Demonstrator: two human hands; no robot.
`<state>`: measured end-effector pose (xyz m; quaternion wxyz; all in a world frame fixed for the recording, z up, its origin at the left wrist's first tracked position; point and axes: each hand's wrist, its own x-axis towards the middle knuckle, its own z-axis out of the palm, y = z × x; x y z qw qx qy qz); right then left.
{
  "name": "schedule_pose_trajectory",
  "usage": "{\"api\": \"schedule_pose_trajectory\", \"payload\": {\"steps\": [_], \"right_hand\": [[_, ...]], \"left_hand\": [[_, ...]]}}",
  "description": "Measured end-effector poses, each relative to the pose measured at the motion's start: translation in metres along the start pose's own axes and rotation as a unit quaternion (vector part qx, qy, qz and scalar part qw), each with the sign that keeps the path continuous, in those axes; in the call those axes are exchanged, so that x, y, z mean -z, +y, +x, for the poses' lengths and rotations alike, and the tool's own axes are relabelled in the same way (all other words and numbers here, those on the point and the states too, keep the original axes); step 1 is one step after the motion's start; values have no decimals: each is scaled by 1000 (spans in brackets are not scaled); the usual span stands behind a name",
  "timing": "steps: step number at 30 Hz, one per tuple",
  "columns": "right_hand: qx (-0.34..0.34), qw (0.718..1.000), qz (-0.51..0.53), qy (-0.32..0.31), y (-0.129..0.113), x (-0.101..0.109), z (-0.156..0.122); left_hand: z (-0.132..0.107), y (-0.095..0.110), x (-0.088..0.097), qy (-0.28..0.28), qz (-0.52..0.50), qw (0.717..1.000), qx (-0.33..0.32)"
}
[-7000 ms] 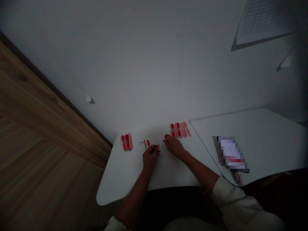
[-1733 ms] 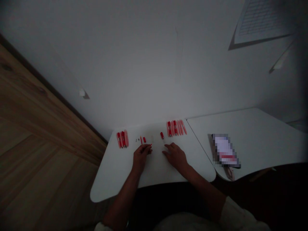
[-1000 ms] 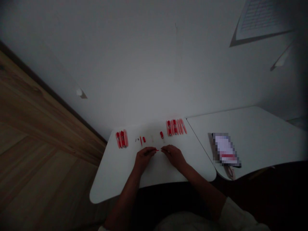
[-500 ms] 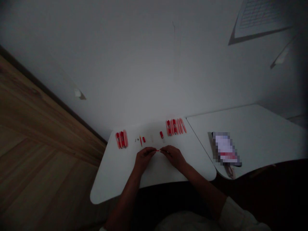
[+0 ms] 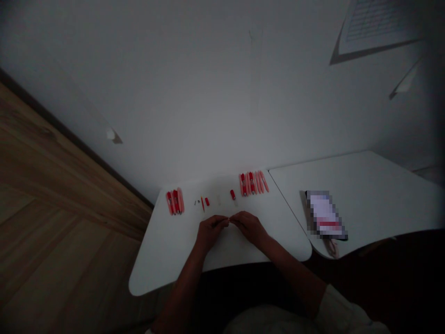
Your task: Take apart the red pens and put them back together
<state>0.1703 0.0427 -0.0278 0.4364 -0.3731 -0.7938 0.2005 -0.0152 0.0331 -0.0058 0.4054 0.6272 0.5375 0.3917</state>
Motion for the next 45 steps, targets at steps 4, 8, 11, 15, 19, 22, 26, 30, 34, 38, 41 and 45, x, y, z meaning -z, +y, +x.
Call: {"api": "schedule_pose_trajectory", "payload": {"steps": [4,8,11,15,19,22,26,30,34,38,41,45], "right_hand": [[-24,1000,7,-3,0,1,0],[-38,998,42,-5,-1,2,1],[-64,996,62,-10,-3,4,2],[-86,993,74,-20,-4,8,3],[-79,994,79,-17,-4,8,3],[-63,995,72,-15,-2,7,3],[-45,997,62,-19,-3,7,3],[-43,997,62,-6,-5,6,4],[-95,992,30,72,-2,5,6],[-135,984,-67,96,5,6,15],[-139,978,-133,84,10,6,29],[-144,970,-187,57,17,3,49]], "left_hand": [[-1,1,-1,1,2,1000,0],[-1,5,-1,4,9,1000,-15],[-1,7,0,-10,24,999,-22],[-1,6,0,-31,24,999,-23],[-1,4,-1,-24,22,999,-24],[-1,5,-1,-23,20,999,-18],[-1,6,-2,-21,18,999,-18],[-1,5,-2,-4,13,1000,-24],[0,2,-1,30,-7,999,-14],[1,-3,-1,55,-30,998,-1],[2,-5,-1,62,-33,998,-1],[1,-3,-1,65,-37,997,5]]}}
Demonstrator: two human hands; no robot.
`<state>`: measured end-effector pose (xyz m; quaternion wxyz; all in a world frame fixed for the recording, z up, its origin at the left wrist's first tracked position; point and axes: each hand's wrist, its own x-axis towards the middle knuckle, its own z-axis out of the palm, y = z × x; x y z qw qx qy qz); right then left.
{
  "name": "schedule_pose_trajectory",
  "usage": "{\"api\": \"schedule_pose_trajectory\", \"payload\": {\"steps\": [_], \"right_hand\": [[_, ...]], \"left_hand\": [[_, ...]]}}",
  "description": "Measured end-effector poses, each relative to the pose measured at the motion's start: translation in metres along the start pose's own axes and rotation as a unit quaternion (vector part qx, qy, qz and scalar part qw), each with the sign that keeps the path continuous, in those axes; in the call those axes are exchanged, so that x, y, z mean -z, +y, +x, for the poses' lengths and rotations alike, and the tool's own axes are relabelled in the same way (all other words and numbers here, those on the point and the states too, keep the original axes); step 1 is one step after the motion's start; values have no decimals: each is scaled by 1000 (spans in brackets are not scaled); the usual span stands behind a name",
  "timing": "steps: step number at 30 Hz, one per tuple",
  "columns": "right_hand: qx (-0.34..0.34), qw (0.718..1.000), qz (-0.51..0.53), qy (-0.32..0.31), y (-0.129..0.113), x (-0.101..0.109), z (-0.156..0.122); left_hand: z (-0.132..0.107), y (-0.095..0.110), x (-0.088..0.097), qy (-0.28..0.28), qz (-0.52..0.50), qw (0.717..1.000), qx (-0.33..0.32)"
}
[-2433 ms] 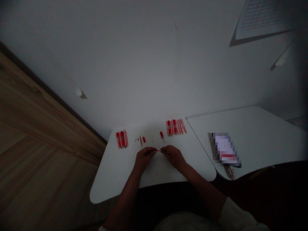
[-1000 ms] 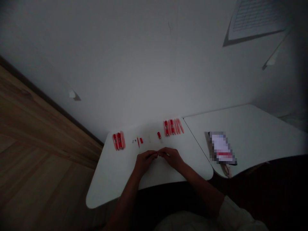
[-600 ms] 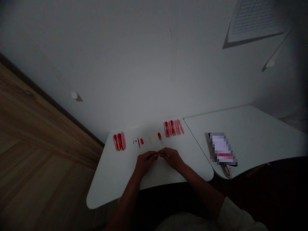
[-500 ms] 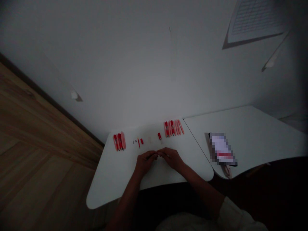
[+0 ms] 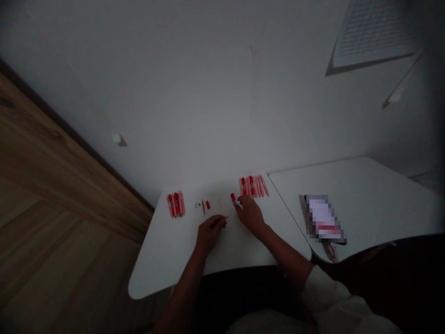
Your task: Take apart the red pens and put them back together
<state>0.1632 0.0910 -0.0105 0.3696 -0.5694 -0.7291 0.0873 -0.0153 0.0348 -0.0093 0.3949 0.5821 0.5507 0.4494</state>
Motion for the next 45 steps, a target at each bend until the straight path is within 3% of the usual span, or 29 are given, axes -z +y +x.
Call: {"api": "schedule_pose_trajectory", "payload": {"steps": [7,18,23,27,33,40,42,45], "right_hand": [[-26,997,-49,-53,-1,-15,17],[-2,996,-44,-76,11,-20,5],[-3,997,58,-47,18,-12,-4],[-10,981,195,-10,23,-9,-11],[-118,920,370,-48,24,-6,-17],[-200,746,631,-79,11,3,-18],[-205,724,652,-91,8,6,-19],[-203,718,659,-95,6,7,-21]], "left_hand": [[-1,3,1,-4,10,1000,-5],[-1,4,2,-12,17,1000,-13],[0,2,2,1,2,1000,2],[1,0,1,12,-21,1000,2],[2,-1,0,32,-30,999,-2],[1,0,3,46,7,998,-49],[1,1,4,53,26,996,-60],[1,0,6,52,54,995,-72]]}}
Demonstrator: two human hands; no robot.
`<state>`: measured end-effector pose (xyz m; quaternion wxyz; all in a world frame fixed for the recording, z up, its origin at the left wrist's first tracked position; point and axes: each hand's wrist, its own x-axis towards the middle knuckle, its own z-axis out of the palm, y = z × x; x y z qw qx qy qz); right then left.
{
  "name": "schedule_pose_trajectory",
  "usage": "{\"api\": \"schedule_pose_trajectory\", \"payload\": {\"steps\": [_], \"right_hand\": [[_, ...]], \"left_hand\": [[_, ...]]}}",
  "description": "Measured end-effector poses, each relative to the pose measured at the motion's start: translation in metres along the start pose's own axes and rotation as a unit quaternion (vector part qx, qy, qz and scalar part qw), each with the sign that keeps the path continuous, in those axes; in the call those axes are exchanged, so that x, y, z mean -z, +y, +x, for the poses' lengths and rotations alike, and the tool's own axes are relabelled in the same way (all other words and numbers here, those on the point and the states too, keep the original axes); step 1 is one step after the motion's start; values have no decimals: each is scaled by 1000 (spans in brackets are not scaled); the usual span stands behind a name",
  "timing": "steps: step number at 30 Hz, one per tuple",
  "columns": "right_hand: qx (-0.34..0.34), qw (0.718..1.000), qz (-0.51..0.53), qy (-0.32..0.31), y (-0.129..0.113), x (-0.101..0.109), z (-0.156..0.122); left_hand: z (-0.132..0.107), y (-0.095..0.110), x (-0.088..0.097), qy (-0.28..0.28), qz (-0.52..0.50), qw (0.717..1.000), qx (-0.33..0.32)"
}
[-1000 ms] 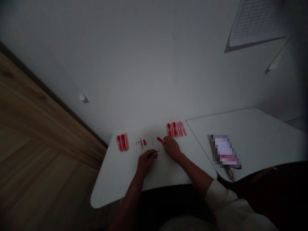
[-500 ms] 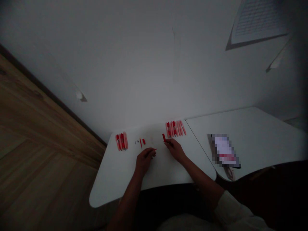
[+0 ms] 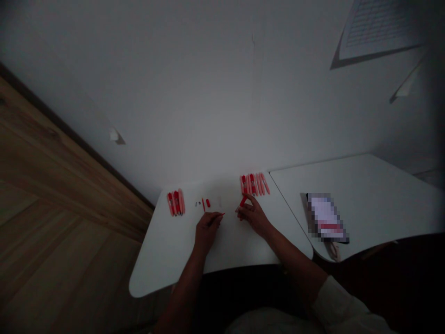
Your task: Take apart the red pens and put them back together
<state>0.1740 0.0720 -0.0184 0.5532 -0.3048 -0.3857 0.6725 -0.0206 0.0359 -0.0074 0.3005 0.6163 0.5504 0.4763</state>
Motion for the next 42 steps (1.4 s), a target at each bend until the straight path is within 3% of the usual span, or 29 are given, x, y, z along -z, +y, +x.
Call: {"api": "schedule_pose_trajectory", "payload": {"steps": [13,22,42], "right_hand": [[34,999,-30,-2,10,3,2],[43,997,-61,-10,7,-2,-2],[42,998,-51,-16,9,-3,-4]], "left_hand": [[-1,5,-3,-34,65,995,-71],[-2,6,-3,-51,73,993,-75],[-2,5,-6,-15,124,989,-75]]}}
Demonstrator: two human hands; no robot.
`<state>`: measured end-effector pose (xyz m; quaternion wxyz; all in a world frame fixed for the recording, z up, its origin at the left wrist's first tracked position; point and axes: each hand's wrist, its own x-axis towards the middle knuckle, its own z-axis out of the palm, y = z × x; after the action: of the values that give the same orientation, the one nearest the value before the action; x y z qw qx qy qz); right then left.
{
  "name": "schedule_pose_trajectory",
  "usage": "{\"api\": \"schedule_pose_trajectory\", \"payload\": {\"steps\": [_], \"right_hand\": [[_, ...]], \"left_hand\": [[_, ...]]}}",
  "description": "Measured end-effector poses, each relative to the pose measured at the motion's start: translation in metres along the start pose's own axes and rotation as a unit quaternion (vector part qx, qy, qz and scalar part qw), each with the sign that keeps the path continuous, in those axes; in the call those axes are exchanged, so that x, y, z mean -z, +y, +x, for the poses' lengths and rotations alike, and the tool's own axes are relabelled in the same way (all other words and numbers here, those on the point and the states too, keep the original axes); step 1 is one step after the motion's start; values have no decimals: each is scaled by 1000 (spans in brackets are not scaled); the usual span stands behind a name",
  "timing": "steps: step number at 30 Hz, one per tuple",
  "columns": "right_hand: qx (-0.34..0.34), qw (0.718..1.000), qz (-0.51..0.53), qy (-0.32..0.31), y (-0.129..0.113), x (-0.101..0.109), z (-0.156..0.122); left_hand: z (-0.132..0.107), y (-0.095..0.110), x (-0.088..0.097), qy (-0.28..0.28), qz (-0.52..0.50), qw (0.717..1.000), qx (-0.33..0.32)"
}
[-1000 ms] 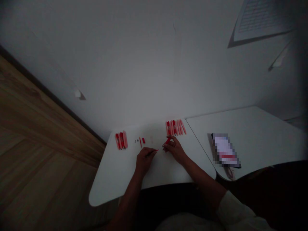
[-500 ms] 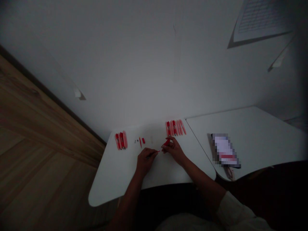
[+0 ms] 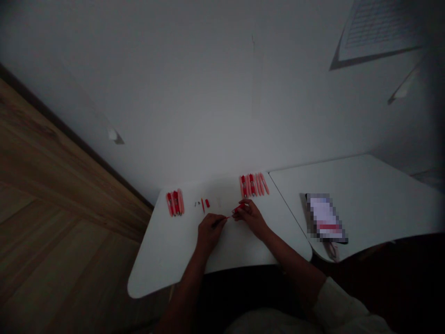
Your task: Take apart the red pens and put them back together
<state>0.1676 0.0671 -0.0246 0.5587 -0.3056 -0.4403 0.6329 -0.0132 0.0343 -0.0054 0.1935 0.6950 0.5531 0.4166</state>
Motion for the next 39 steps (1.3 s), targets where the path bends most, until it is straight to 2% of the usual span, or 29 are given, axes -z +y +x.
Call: {"api": "schedule_pose_trajectory", "payload": {"steps": [14,22,27,32,39], "right_hand": [[13,999,-30,-12,2,-3,-1],[7,998,-53,-16,9,0,0],[11,992,-127,-15,8,1,-3],[34,972,-231,-5,3,-1,-7],[43,963,-266,5,2,-3,-8]], "left_hand": [[0,-7,0,5,-22,999,32],[0,-12,0,11,-70,995,77],[0,-13,0,19,-87,991,100],[0,-13,-1,20,-102,988,118],[-1,-12,-1,20,-131,982,133]]}}
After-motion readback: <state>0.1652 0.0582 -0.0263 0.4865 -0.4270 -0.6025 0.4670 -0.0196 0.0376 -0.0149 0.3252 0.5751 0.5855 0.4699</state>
